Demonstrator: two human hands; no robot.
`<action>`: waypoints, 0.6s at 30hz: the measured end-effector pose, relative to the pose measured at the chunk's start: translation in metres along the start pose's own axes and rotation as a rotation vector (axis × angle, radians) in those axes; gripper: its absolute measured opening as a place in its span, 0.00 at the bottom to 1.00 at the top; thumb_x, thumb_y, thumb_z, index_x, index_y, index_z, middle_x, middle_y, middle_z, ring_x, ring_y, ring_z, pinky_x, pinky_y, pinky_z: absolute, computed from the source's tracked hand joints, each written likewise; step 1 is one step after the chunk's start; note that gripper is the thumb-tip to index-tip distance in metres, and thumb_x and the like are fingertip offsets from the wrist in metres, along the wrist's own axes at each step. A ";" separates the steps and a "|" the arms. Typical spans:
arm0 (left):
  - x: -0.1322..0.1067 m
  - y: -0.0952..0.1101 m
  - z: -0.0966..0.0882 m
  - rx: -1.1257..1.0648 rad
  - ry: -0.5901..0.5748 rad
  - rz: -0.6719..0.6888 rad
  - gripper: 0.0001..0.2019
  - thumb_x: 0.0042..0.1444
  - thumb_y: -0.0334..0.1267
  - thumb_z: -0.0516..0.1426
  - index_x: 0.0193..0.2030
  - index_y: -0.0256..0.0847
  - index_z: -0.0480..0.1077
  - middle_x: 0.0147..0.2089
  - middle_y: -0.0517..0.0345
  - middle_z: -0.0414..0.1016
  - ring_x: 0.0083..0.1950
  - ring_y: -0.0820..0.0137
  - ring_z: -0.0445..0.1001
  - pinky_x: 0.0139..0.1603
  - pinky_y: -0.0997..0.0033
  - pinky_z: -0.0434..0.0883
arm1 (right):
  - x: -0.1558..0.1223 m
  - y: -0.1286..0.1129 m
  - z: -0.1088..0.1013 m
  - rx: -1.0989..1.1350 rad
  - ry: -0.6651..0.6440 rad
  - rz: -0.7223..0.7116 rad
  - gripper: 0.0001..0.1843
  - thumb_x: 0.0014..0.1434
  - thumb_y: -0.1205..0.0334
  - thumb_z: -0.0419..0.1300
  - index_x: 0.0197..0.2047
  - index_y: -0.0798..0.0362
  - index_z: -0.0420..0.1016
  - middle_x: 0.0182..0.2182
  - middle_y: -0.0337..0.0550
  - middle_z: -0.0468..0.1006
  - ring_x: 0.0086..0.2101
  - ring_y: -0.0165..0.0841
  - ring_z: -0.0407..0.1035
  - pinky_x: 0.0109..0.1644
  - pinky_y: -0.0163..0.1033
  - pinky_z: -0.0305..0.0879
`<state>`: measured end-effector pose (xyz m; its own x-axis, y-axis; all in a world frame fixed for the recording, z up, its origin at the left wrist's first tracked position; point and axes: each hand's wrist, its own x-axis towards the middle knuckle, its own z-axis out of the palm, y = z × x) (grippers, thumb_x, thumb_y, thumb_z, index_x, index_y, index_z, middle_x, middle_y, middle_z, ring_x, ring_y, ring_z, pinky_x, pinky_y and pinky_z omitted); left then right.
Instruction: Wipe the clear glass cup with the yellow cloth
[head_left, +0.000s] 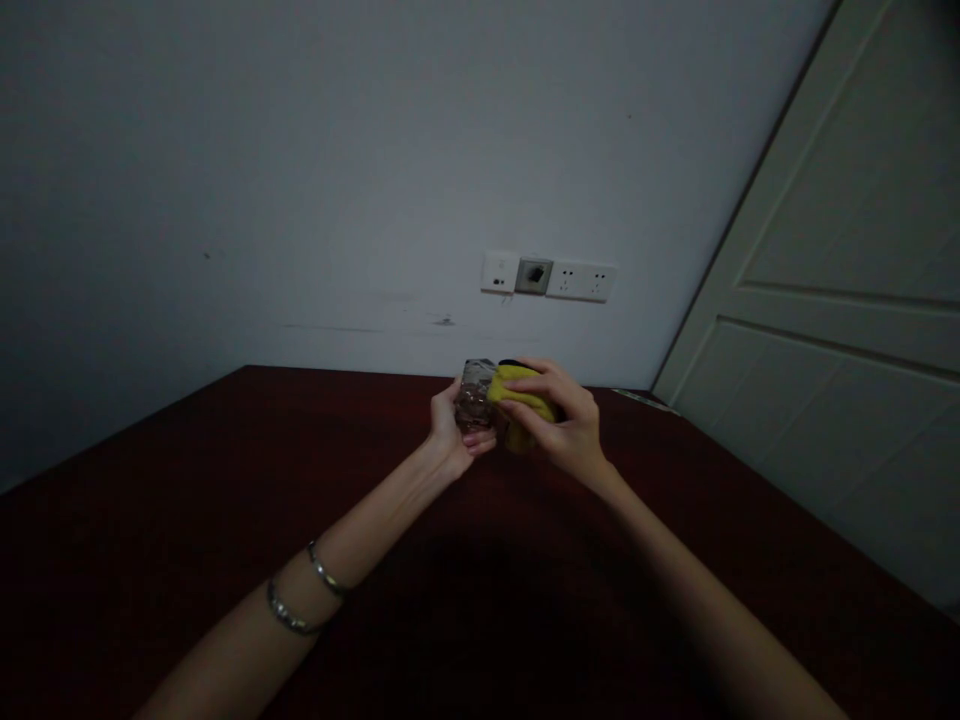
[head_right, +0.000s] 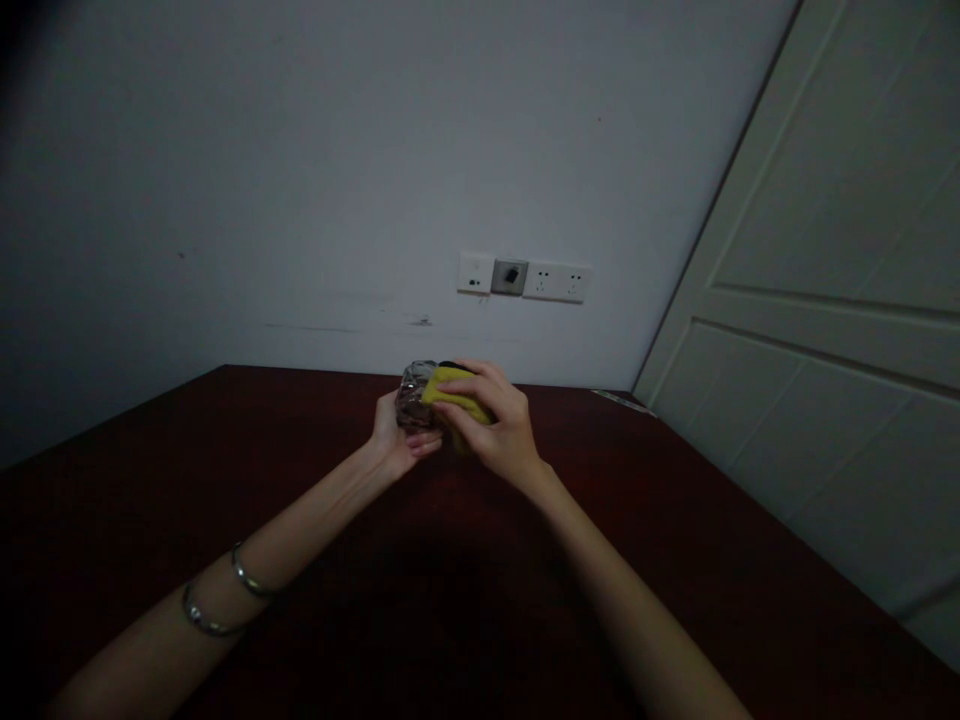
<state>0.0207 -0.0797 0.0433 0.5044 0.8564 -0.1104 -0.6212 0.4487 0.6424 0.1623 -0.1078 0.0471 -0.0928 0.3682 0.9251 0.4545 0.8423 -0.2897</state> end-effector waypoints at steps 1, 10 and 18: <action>0.001 0.001 -0.001 0.025 0.021 0.026 0.27 0.63 0.48 0.39 0.19 0.35 0.63 0.12 0.60 0.59 0.06 0.80 0.47 0.06 0.81 0.45 | 0.001 -0.001 -0.001 -0.006 -0.024 -0.013 0.06 0.53 0.62 0.64 0.36 0.48 0.78 0.42 0.45 0.79 0.47 0.38 0.72 0.50 0.49 0.68; 0.002 0.000 -0.002 0.119 0.077 0.041 0.26 0.63 0.49 0.40 0.20 0.35 0.63 0.14 0.57 0.62 0.07 0.81 0.47 0.07 0.80 0.43 | 0.004 -0.003 0.002 -0.036 0.029 0.073 0.05 0.54 0.61 0.64 0.36 0.49 0.77 0.39 0.44 0.79 0.44 0.38 0.73 0.49 0.49 0.68; 0.004 -0.002 -0.004 0.134 0.066 -0.010 0.26 0.63 0.47 0.40 0.21 0.35 0.64 0.17 0.54 0.67 0.07 0.80 0.48 0.07 0.79 0.43 | 0.005 -0.001 0.006 -0.038 0.058 0.199 0.09 0.57 0.59 0.60 0.41 0.50 0.74 0.39 0.44 0.78 0.42 0.36 0.72 0.50 0.47 0.68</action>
<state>0.0217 -0.0766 0.0388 0.4673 0.8687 -0.1642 -0.5281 0.4232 0.7362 0.1561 -0.1049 0.0502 0.0529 0.5014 0.8636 0.4919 0.7395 -0.4595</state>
